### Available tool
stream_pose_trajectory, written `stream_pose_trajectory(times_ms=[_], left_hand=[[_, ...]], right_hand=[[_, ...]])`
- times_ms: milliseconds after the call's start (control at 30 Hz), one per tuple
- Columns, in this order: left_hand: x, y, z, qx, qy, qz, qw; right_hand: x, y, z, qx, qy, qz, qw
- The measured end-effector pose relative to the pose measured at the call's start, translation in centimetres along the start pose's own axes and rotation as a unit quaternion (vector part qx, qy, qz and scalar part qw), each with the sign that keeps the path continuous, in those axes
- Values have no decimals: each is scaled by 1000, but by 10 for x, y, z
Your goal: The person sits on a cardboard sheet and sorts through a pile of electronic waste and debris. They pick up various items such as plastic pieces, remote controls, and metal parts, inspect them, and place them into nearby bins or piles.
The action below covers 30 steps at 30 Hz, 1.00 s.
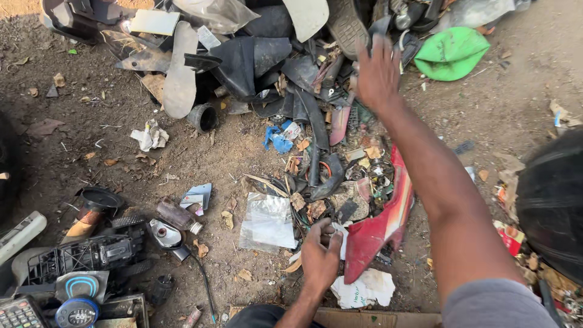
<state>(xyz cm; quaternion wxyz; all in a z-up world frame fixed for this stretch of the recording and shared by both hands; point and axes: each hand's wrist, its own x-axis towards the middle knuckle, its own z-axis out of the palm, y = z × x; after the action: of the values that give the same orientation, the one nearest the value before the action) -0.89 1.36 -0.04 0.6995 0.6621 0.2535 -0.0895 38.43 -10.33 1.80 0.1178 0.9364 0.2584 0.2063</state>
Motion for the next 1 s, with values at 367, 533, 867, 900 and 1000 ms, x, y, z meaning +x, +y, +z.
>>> stream_pose_trajectory(times_ms=[367,533,867,900,1000], left_hand=[[30,-5,4,-20,21,-36,999],[35,-2,1,-7,69,4,998],[21,-13,-37,-21,233,2,972],[18,-15,-43,14,264,55,963],[16,-30,-54,49,322,141,935]], right_hand=[[96,46,63,139,-323,68,934],[27,40,3,294,-446,75,842],[-189,20,-103,357,-324,-99,870],[-222,18,-113,381,-310,-97,866],[-319,27,-142,517,-350,194,757]])
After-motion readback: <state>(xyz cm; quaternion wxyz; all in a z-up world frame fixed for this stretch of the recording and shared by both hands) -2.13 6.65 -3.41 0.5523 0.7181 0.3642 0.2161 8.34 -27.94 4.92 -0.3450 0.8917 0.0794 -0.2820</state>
